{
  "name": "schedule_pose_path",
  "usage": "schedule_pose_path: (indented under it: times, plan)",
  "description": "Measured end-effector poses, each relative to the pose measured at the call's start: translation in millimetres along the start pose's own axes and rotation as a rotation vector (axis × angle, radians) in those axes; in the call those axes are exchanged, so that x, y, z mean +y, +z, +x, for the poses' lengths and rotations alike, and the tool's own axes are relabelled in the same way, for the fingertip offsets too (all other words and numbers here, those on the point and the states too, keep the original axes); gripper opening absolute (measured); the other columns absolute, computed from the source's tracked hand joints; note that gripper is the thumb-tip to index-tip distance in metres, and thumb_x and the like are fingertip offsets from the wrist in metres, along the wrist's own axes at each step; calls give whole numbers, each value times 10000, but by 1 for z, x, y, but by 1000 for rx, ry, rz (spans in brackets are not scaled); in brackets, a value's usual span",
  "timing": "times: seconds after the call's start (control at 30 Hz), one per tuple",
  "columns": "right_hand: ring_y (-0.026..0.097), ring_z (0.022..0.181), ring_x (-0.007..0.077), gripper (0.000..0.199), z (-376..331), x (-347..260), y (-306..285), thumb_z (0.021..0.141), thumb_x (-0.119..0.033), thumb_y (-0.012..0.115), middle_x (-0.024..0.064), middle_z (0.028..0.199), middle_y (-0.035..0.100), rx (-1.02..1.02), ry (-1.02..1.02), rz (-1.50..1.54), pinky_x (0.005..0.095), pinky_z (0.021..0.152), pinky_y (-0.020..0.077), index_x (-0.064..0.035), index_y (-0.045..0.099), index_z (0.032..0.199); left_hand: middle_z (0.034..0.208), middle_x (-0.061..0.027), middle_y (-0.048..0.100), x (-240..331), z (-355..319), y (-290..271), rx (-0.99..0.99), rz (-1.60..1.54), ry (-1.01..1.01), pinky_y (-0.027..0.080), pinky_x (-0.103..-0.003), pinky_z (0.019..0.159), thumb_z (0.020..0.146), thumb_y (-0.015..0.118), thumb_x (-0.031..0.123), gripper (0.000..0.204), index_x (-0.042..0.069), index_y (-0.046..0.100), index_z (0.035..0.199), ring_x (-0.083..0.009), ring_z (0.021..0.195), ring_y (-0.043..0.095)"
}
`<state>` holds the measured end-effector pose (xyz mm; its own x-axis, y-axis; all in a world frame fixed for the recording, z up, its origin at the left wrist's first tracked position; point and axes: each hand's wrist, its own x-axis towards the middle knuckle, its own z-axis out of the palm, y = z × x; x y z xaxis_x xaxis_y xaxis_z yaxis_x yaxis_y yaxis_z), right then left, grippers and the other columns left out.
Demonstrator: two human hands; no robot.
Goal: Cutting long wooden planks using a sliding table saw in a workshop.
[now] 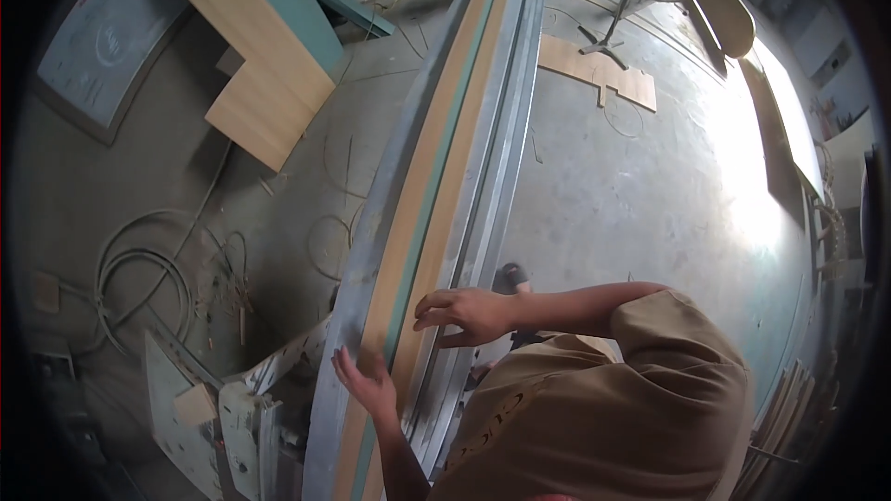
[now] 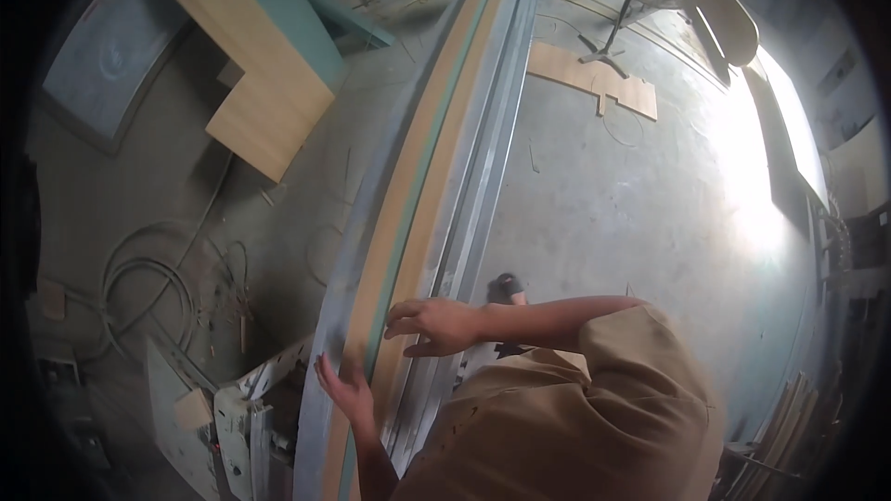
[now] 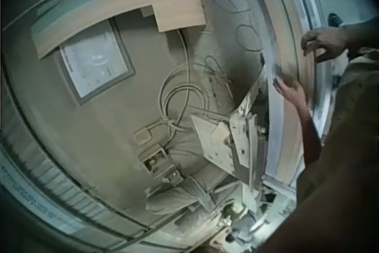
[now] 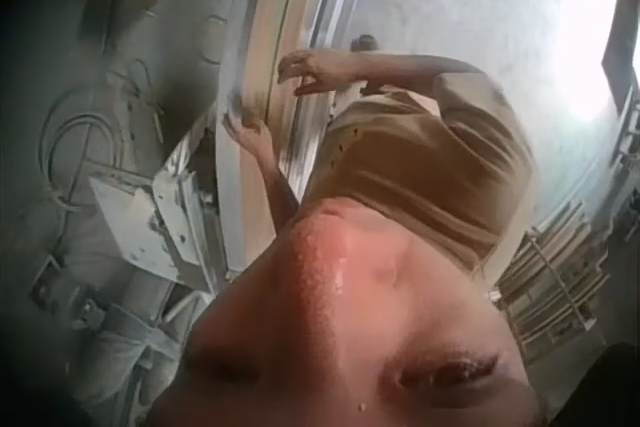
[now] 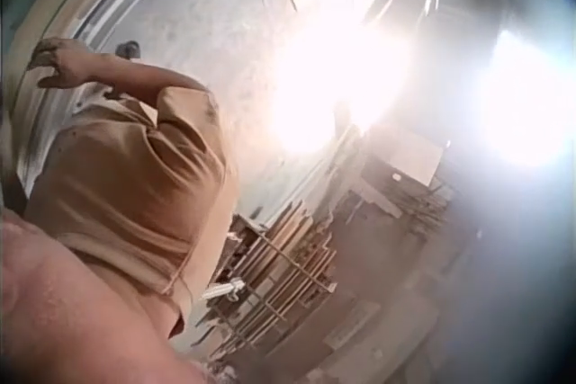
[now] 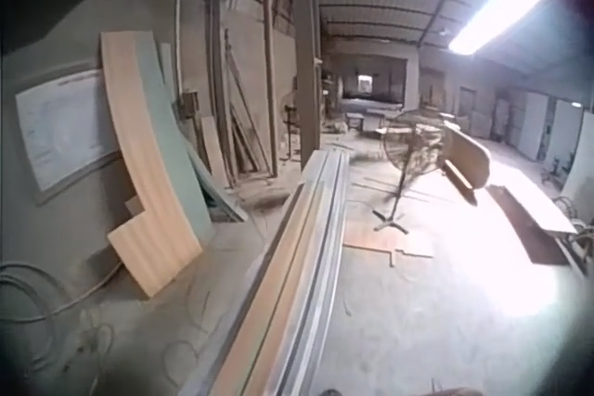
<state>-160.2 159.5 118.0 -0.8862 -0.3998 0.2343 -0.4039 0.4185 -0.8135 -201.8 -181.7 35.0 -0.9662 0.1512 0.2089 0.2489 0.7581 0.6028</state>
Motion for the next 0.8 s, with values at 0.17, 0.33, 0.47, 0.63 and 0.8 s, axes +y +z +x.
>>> schedule_pose_path:
  times: [0.17,0.33,0.47,0.63,0.8]
  plan:
    - [682,1272,384,382,-83,85,-122,1042,-263,770,152,1379,674,74,99,123,485,1065,580,-84,705,1373,1684,-317,436,113,71,137,-83,32,138,326,-646,1293,965,837,443,890,-16,464,1632,-539,1585,371]
    - [726,1134,432,383,-194,198,-261,1016,-289,765,160,1277,738,168,321,51,529,951,596,-126,740,1362,1705,-313,395,233,159,292,-192,134,160,311,-630,1307,903,890,445,970,21,449,1655,-530,1591,346]
    - [755,1103,387,354,-270,235,-371,1030,-323,781,140,1265,768,419,593,178,495,943,609,-106,774,1310,1717,-317,371,307,245,377,-225,277,158,264,-632,1328,883,884,525,1047,45,409,1684,-531,1597,329]
    - [768,1153,347,349,-343,331,-480,989,-257,808,142,1261,775,526,856,58,464,976,618,-98,790,1300,1744,-332,324,391,332,467,-285,348,92,207,-645,1349,863,874,606,1130,65,361,1712,-529,1625,286]
    - [801,1119,324,385,-421,465,-534,1000,-235,805,204,1228,799,632,1087,229,451,956,628,-13,772,1314,1765,-335,280,471,424,569,-324,341,133,164,-659,1359,816,897,650,1201,106,343,1731,-514,1667,212]
